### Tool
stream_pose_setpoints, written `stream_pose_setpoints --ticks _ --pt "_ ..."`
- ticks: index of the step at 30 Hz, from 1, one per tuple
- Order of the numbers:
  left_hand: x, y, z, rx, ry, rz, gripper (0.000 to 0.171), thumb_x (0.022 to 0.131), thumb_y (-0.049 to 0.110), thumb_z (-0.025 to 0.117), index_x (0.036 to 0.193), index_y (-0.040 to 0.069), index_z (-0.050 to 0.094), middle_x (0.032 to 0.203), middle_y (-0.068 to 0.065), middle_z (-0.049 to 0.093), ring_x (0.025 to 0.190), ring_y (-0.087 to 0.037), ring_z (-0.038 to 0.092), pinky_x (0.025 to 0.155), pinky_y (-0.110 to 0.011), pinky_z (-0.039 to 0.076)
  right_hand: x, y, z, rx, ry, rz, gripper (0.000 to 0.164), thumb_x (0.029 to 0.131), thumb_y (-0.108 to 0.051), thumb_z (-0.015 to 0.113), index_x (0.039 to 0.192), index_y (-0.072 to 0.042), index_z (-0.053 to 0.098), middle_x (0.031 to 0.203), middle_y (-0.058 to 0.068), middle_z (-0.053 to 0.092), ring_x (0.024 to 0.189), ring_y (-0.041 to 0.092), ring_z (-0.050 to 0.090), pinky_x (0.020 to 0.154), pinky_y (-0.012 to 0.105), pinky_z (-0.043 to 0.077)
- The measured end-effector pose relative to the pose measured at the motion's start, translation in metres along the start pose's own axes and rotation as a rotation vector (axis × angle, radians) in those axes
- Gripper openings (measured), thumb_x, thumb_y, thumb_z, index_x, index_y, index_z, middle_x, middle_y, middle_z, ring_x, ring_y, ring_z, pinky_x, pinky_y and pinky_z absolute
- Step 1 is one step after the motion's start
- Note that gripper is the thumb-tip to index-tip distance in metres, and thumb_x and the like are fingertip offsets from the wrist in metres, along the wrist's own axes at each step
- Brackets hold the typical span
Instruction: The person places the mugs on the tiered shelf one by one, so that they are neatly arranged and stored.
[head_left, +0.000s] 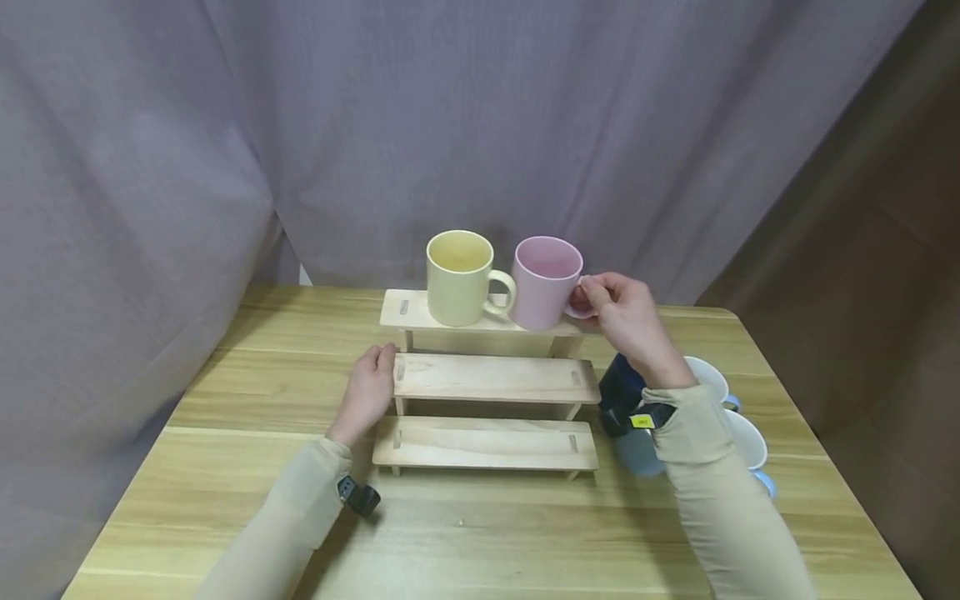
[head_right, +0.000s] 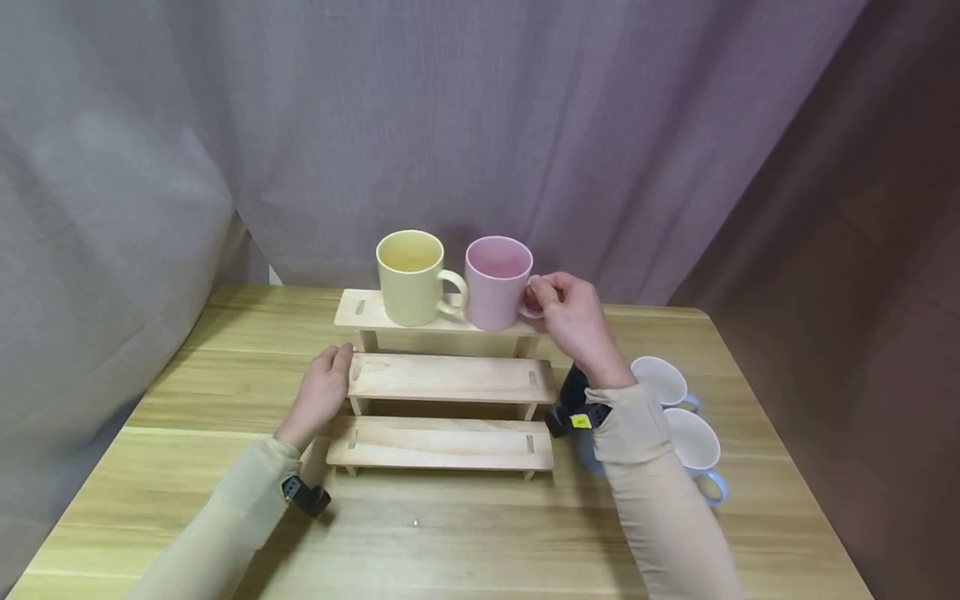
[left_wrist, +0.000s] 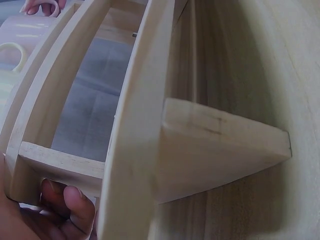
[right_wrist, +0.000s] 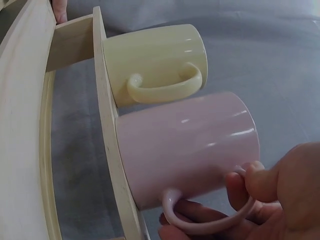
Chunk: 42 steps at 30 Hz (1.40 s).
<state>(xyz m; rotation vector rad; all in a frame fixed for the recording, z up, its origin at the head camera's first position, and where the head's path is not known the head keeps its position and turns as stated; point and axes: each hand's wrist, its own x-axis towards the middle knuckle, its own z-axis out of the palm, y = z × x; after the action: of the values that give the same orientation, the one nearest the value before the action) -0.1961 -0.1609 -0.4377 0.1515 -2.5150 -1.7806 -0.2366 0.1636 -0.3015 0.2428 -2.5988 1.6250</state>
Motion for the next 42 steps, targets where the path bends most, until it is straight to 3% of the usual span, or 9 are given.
stream_pose_setpoints --ticks 5,10,20,29,35,39,42 --pt "-0.001 0.002 -0.001 0.009 0.008 0.0 0.042 0.106 0.037 0.03 0.093 0.004 0.052 0.065 -0.002 0.042 0.049 -0.016 0.043 0.043 -0.028 0.039 -0.002 -0.002 -0.004 0.045 -0.053 0.012 0.047 0.103 -0.032 0.047 0.12 0.011 0.049 0.117 0.025 0.058 0.102 0.029 0.06 0.085 0.037 0.055" --pt "-0.001 0.002 0.0 0.014 0.0 -0.005 0.043 0.107 0.037 0.029 0.101 0.002 0.054 0.065 -0.003 0.043 0.049 -0.016 0.044 0.043 -0.028 0.04 -0.01 0.001 -0.009 -0.021 -0.042 0.024 0.054 0.101 -0.042 0.047 0.125 0.006 0.043 0.119 0.022 0.058 0.103 0.029 0.058 0.087 0.036 0.052" --pt "-0.001 0.003 0.0 0.019 0.009 0.008 0.041 0.107 0.035 0.029 0.092 0.003 0.052 0.066 -0.003 0.042 0.05 -0.016 0.043 0.044 -0.029 0.04 -0.032 0.014 -0.025 -0.067 -0.016 0.06 0.057 0.101 -0.046 0.045 0.13 0.002 0.041 0.123 0.02 0.056 0.114 0.031 0.057 0.095 0.041 0.048" --pt "-0.001 0.001 0.0 0.006 0.003 0.004 0.04 0.107 0.034 0.03 0.093 0.003 0.052 0.066 -0.004 0.044 0.049 -0.017 0.044 0.044 -0.029 0.041 -0.06 0.026 -0.043 -0.099 0.061 0.033 0.05 0.102 -0.041 0.045 0.127 0.002 0.045 0.122 0.017 0.057 0.109 0.024 0.059 0.084 0.02 0.051" --pt "-0.002 0.002 0.0 0.015 0.012 0.002 0.042 0.106 0.036 0.03 0.094 0.003 0.053 0.066 -0.004 0.044 0.049 -0.017 0.045 0.043 -0.029 0.04 -0.078 0.04 -0.056 -0.137 0.073 0.049 0.049 0.103 -0.041 0.042 0.127 0.002 0.049 0.119 0.009 0.059 0.106 0.017 0.059 0.082 0.018 0.05" --pt "-0.002 0.003 0.0 0.009 0.002 -0.003 0.043 0.106 0.037 0.029 0.093 0.003 0.052 0.066 -0.004 0.043 0.049 -0.017 0.044 0.043 -0.028 0.04 -0.089 0.052 -0.065 -0.14 0.133 0.068 0.048 0.103 -0.038 0.045 0.126 0.004 0.049 0.11 -0.001 0.06 0.098 0.006 0.06 0.079 0.014 0.05" --pt "-0.002 0.003 0.0 0.011 0.004 -0.007 0.043 0.107 0.037 0.029 0.093 0.003 0.052 0.066 -0.004 0.043 0.049 -0.017 0.044 0.044 -0.029 0.04 -0.096 0.061 -0.072 -0.179 0.19 0.081 0.046 0.103 -0.035 0.046 0.126 0.005 0.049 0.111 0.004 0.06 0.093 -0.001 0.057 0.076 0.01 0.048"
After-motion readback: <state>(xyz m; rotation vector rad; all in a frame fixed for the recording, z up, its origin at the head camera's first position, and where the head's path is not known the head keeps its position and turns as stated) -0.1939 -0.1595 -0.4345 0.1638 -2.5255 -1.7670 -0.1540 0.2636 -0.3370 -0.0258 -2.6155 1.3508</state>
